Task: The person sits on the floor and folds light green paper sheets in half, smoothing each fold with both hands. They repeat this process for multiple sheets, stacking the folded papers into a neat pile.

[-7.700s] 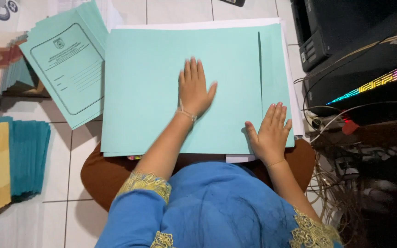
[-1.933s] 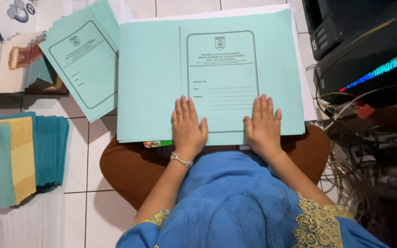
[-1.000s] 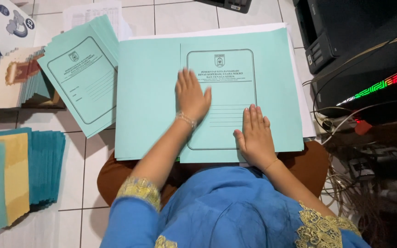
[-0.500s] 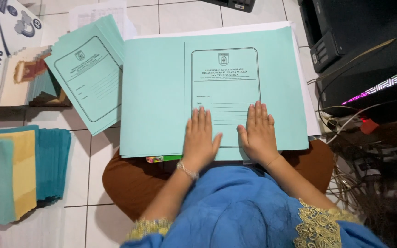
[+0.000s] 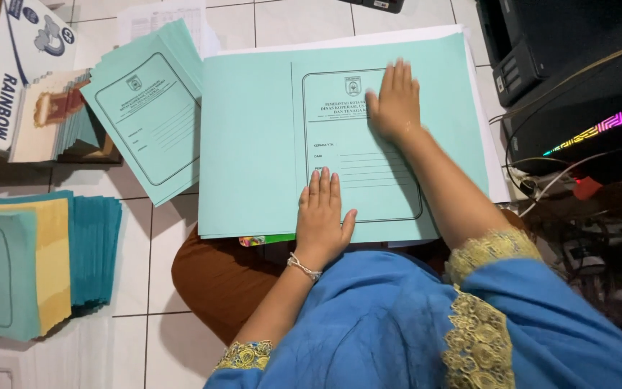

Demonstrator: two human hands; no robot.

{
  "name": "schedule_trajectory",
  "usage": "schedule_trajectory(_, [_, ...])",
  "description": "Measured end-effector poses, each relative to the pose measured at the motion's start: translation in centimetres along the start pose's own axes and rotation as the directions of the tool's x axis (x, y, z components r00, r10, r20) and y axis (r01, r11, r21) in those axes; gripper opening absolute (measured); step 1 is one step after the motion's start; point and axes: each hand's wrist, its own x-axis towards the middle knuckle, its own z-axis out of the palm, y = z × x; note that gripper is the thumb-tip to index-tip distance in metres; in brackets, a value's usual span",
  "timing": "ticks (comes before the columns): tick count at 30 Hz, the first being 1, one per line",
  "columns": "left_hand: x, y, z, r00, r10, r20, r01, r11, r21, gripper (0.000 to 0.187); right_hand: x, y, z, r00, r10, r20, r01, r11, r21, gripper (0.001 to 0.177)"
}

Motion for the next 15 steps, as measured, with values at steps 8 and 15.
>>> schedule_trajectory(8, [10.7,-0.8,-1.7,0.968,-0.164,0.188,0.199,0.962,-0.185,0.082,-23.2,2.4,1.2,0.982,-0.187,-0.023,0.184,0.978,-0.095,0.071])
schedule_trajectory(15, [24.1,-8.0,4.8,0.954,-0.268,0.136,0.267,0.963,0.025,0.08,-24.0,2.3,1.3,0.979,-0.203,-0.033,0.201,0.979,-0.039,0.071])
